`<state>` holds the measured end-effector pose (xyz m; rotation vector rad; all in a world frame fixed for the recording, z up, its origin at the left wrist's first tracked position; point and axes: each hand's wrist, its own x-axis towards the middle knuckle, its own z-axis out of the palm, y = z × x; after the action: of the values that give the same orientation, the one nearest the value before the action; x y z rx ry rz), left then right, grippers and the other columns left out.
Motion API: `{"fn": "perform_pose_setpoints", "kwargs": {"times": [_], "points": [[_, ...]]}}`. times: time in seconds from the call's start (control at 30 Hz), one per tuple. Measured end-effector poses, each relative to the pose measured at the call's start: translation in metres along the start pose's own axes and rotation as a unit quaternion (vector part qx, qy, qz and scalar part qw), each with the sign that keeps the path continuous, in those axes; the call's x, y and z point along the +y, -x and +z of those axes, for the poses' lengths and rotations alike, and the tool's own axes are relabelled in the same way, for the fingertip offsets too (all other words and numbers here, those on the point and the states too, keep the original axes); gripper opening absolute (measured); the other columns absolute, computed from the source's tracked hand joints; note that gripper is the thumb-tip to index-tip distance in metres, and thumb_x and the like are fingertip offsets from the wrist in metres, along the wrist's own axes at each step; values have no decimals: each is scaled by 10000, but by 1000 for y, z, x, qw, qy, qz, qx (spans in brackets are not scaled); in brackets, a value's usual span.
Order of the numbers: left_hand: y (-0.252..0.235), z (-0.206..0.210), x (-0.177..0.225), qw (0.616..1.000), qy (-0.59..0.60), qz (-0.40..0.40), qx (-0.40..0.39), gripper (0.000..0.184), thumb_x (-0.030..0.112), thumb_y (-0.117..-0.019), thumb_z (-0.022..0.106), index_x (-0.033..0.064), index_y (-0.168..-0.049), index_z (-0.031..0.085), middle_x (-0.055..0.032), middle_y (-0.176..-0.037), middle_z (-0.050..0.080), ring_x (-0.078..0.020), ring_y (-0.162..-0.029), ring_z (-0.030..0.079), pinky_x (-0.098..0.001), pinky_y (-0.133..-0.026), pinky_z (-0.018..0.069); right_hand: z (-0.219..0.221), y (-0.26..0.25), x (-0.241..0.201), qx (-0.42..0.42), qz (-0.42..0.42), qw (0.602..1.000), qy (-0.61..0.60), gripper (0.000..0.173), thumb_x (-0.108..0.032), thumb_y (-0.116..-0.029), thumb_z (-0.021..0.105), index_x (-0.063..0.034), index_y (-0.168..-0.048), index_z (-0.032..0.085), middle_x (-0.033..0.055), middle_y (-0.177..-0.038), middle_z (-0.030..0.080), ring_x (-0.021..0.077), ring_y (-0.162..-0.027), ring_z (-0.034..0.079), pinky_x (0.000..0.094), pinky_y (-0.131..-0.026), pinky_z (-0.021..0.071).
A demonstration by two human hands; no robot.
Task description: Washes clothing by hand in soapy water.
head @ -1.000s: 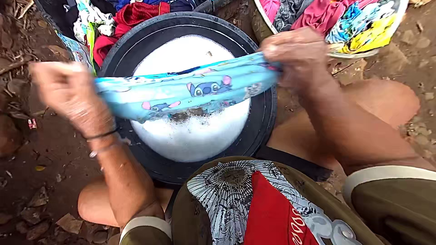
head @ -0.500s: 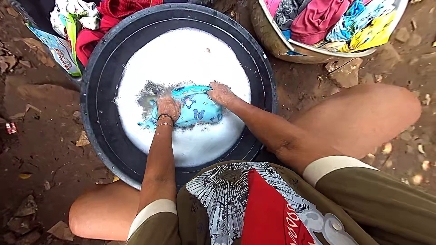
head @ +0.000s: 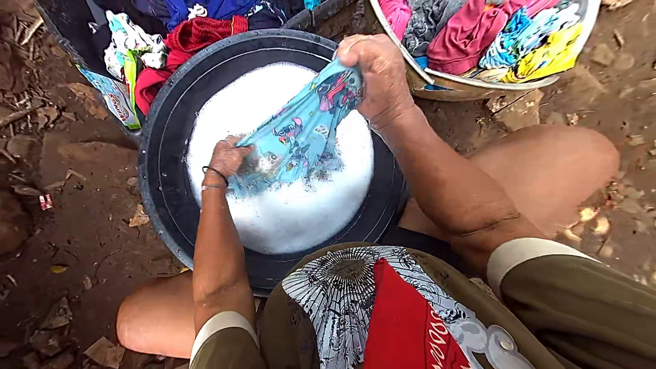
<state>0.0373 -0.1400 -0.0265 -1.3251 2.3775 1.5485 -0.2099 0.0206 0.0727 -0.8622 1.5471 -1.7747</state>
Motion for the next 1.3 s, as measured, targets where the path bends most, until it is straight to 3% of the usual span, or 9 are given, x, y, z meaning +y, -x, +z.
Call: {"fn": "perform_pose_setpoints", "kwargs": {"times": [0.2, 0.3, 0.43, 0.53, 0.7, 0.87, 1.0, 1.17, 1.3], "points": [[15, -12, -19, 900, 384, 124, 167, 143, 62, -962, 502, 65, -1008, 637, -32, -1097, 748, -100, -993, 703, -316, -876, 577, 1, 35, 46, 68, 232, 970, 19, 137, -129, -945, 469, -43, -947, 576, 61, -878, 638, 157, -809, 634, 390, -745, 559], [25, 13, -19, 990, 29, -36, 135, 358, 183, -1061, 534, -150, -1158, 620, -276, -1137, 664, -342, -1093, 647, -496, -1005, 499, 3, 55, 67, -105, 261, 910, 304, 273, -68, -1020, 505, 121, -1194, 599, 293, -1165, 632, 383, -1101, 623, 549, -967, 490], [22, 37, -28, 947, -300, -101, -49, 419, 228, -1088, 453, -129, -1207, 636, -368, -1316, 588, -519, -1280, 557, -691, -1062, 420, -10, 73, 78, -299, 193, 766, 535, 301, -145, -1024, 526, 89, -1188, 620, 307, -1218, 624, 481, -1158, 613, 664, -957, 465], [35, 24, -21, 991, -49, -53, 111, 406, 154, -1108, 411, -175, -1270, 586, -351, -1284, 616, -428, -1254, 591, -550, -1110, 422, -20, 80, 70, -211, 129, 845, 475, 273, -111, -989, 574, 140, -1064, 654, 332, -1174, 612, 482, -1115, 612, 637, -959, 466], [29, 27, 33, 854, 478, 98, 183, 272, 156, -1099, 331, 42, -1129, 576, -22, -1001, 676, -114, -944, 664, -355, -892, 568, 21, 99, 82, 37, 297, 954, 26, 150, -66, -958, 458, 31, -961, 573, 98, -918, 607, 156, -834, 599, 352, -738, 526], [98, 103, 70, 945, 45, 320, 47, 268, 114, -1054, 502, -74, -1156, 663, -181, -1102, 703, -249, -1051, 674, -404, -970, 531, 43, 128, 63, 46, 412, 884, -215, 472, -512, -1080, 314, -182, -1344, 524, 36, -1119, 632, 136, -956, 626, 333, -799, 545], [94, 128, 81, 855, -261, 423, 152, 408, 297, -947, 573, -60, -1012, 759, -254, -1075, 743, -417, -1063, 708, -537, -996, 524, 61, 126, -9, 53, 300, 943, -135, 381, -106, -1119, 277, 105, -1359, 484, 215, -1180, 616, 160, -999, 602, 280, -889, 505], [59, 78, 96, 969, -238, 4, 74, 419, 275, -1085, 430, -51, -1218, 657, -251, -1139, 711, -389, -1098, 696, -560, -970, 528, 81, 105, 70, 207, 316, 904, -201, 264, -163, -1047, 400, -22, -956, 603, 90, -824, 599, 195, -754, 602, 406, -690, 521], [95, 97, 133, 959, -278, 53, 2, 440, 268, -1090, 424, -72, -1288, 623, -271, -1133, 712, -419, -1062, 706, -579, -937, 543, 62, 102, 81, 136, 210, 967, -39, 236, -45, -1024, 441, 89, -990, 631, 172, -943, 624, 223, -896, 598, 397, -844, 493]]}}
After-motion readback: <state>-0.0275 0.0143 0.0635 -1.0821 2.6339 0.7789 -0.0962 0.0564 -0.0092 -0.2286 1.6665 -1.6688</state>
